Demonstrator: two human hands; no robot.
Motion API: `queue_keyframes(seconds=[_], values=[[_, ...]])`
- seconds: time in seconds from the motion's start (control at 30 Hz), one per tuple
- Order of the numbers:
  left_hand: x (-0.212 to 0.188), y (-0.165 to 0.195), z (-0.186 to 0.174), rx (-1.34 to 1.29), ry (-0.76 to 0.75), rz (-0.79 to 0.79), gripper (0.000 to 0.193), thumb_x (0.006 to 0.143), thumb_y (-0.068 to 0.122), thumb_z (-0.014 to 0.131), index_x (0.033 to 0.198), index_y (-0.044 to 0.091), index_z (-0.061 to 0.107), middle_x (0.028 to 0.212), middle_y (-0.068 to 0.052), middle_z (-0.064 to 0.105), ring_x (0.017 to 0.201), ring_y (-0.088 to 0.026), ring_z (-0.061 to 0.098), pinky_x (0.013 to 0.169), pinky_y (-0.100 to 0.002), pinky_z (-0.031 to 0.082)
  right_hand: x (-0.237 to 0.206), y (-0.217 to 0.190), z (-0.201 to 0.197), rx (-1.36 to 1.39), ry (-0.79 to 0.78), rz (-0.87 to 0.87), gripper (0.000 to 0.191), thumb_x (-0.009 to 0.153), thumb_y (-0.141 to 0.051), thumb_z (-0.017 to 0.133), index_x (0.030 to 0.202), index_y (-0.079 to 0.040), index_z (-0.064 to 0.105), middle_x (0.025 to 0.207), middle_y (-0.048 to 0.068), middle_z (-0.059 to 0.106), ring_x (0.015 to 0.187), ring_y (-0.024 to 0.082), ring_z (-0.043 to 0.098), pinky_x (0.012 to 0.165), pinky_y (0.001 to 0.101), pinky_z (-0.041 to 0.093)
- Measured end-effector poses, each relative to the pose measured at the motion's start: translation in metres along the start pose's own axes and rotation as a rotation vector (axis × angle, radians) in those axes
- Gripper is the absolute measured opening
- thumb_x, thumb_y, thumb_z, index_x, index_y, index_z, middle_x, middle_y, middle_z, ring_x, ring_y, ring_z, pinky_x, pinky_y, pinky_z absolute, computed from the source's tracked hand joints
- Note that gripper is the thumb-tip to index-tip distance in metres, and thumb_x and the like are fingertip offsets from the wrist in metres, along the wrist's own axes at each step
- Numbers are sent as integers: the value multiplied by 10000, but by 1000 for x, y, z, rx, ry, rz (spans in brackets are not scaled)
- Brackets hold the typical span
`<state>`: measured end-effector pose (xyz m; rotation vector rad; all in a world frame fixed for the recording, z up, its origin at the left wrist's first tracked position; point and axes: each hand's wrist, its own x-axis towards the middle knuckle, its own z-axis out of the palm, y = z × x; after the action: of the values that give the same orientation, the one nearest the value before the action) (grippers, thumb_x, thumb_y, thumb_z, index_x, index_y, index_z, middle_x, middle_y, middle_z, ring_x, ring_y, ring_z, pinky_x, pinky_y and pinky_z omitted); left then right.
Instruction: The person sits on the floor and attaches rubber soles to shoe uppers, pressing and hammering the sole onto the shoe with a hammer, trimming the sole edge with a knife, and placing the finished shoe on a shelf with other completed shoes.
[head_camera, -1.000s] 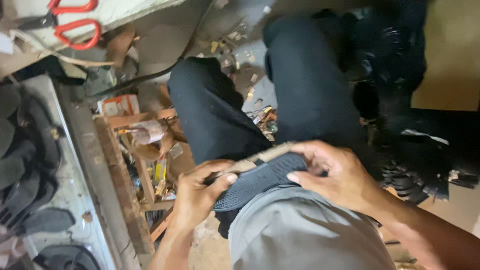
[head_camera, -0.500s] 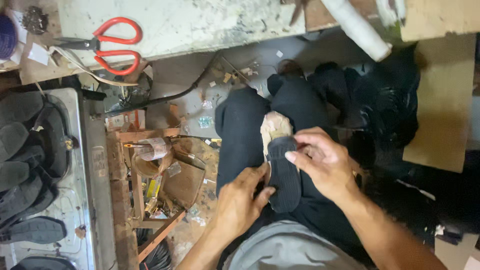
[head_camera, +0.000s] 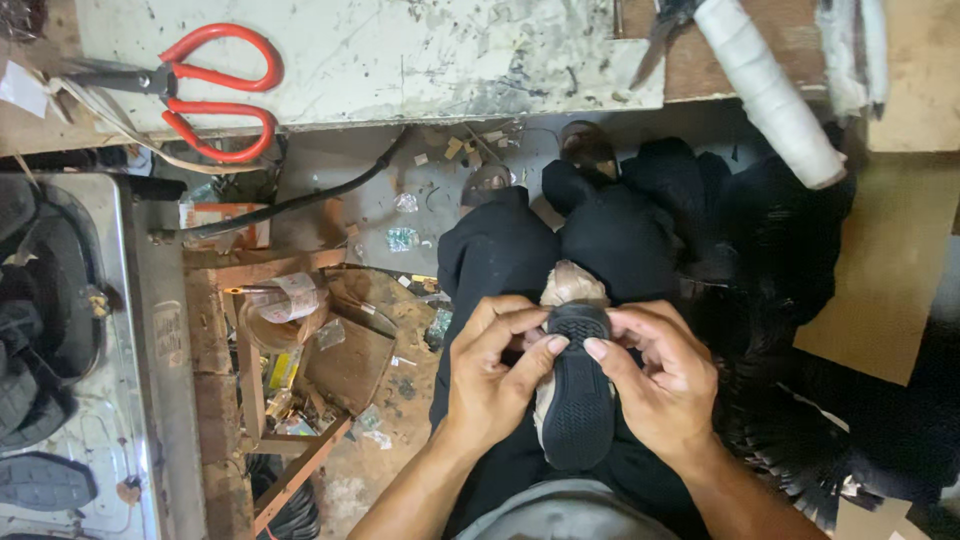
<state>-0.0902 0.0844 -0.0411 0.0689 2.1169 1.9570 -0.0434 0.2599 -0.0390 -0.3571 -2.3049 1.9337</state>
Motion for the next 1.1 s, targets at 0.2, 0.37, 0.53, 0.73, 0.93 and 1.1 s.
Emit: queue_keyframes(seconds=[0.2, 0.37, 0.53, 0.73, 0.93, 1.1], values=[[16, 2, 2, 55, 45, 18, 186, 886, 49, 801, 1033, -39, 729, 1006, -88, 712, 740, -107, 683, 643, -234, 562, 15, -2, 7, 28, 35, 118, 237, 898, 51, 739, 1127, 46, 677, 1046, 67, 647, 854, 77, 631, 716, 212, 535], [35, 16, -9, 242, -69, 65, 319, 888, 142, 818, 1149, 16, 688, 1039, -113, 724, 856, -211, 731, 742, -323, 592, 23, -4, 4, -25, 3, 218, 238, 876, 39, 741, 1107, 35, 686, 1010, 52, 660, 830, 68, 649, 698, 213, 552], [70, 23, -33, 665, -251, 501, 751, 759, 382, 815, 1334, -24, 554, 1375, -282, 602, 1370, -468, 433, 1122, -614, 298, 24, 0, -6, 79, -66, 245, 241, 878, 50, 729, 1113, 29, 679, 1004, 52, 656, 857, 81, 661, 733, 232, 573], [57, 15, -30, 467, -495, 486, 676, 735, 305, 790, 1317, 30, 585, 1398, -150, 606, 1494, -411, 377, 1222, -678, 54, 0, 3, -12, 222, -77, 176, 267, 874, 75, 723, 1128, 33, 650, 1039, 66, 621, 919, 102, 637, 773, 245, 556], [11, 15, -13, -14, -461, 461, 645, 884, 176, 802, 1405, -6, 469, 1464, -242, 540, 1507, -413, 443, 1276, -525, 362, -35, -11, -23, 128, -57, 57, 239, 872, 95, 728, 1100, 66, 666, 1080, 99, 640, 934, 127, 641, 800, 257, 564], [-13, 24, -2, 46, -378, 520, 468, 929, 146, 749, 1312, -21, 538, 1387, -220, 613, 1372, -397, 589, 1210, -489, 461, -54, -17, -30, 145, -40, -69, 258, 870, 93, 733, 1115, 65, 658, 1083, 90, 641, 945, 116, 652, 815, 249, 567]])
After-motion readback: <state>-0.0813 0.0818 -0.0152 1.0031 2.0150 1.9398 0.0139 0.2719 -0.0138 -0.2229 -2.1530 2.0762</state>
